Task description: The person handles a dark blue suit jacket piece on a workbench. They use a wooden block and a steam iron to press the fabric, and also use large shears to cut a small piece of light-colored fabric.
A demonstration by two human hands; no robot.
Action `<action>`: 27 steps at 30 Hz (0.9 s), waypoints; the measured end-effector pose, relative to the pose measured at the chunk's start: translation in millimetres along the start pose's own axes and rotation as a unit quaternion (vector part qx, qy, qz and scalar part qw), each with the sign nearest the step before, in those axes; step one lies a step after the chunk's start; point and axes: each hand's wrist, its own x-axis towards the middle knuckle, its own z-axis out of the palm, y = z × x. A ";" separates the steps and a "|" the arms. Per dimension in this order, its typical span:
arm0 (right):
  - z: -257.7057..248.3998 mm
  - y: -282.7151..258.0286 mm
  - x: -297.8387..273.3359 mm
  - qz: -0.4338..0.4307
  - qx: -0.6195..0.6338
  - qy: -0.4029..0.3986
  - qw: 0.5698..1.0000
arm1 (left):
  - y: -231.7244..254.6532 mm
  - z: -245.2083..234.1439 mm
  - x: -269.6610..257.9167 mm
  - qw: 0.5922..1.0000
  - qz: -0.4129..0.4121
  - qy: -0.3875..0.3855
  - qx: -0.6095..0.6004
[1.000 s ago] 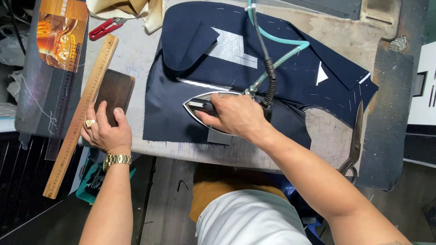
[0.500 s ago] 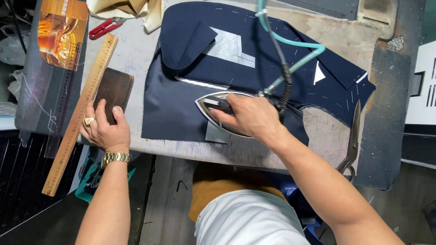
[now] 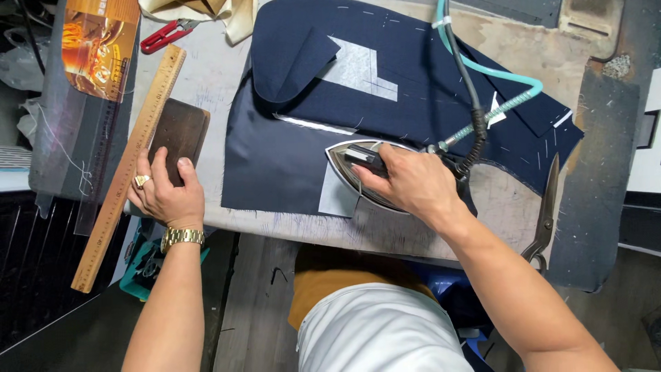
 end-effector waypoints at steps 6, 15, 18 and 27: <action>0.7 -28.1 23.2 -0.076 -0.010 0.006 0.997 | 0.0 -1.1 2.7 1.000 0.010 -0.002 -0.007; 6.8 -58.0 37.8 -0.158 -0.019 -0.038 0.987 | -1.6 1.1 0.8 1.000 0.002 0.006 -0.003; -0.9 -66.1 33.4 -0.160 -0.011 -0.072 0.984 | -1.0 0.2 1.6 1.000 0.005 0.005 -0.002; 5.3 -75.5 1.0 -0.165 -0.031 -0.149 0.974 | -4.2 3.0 -1.2 1.000 0.007 0.003 0.006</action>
